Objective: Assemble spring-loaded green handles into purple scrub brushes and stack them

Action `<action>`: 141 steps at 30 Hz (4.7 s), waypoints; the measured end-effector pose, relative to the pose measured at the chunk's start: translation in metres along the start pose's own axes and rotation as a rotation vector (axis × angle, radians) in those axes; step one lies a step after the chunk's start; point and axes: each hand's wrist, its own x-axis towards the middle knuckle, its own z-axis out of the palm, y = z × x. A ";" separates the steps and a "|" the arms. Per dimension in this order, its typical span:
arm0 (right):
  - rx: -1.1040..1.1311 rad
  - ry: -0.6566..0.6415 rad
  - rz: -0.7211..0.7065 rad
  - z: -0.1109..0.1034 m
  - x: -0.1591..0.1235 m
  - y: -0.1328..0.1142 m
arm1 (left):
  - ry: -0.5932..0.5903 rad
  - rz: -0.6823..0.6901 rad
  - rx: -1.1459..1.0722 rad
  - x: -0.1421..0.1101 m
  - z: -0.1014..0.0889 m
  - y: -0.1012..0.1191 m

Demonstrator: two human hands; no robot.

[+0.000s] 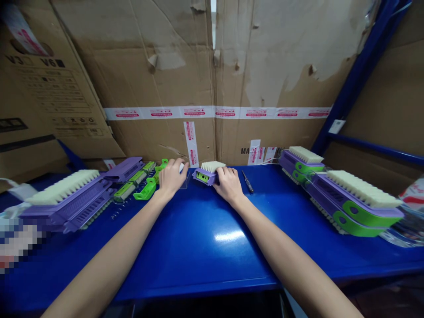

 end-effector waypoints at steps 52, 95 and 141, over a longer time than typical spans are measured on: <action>0.516 0.039 0.108 0.000 0.005 0.033 | -0.392 -0.332 -1.073 0.006 0.019 0.006; 0.681 0.017 0.187 0.005 0.005 0.035 | -0.355 -0.019 -0.878 0.008 0.030 -0.011; 0.488 0.157 0.085 -0.012 0.006 0.018 | -0.818 -0.596 -1.410 0.003 0.010 0.009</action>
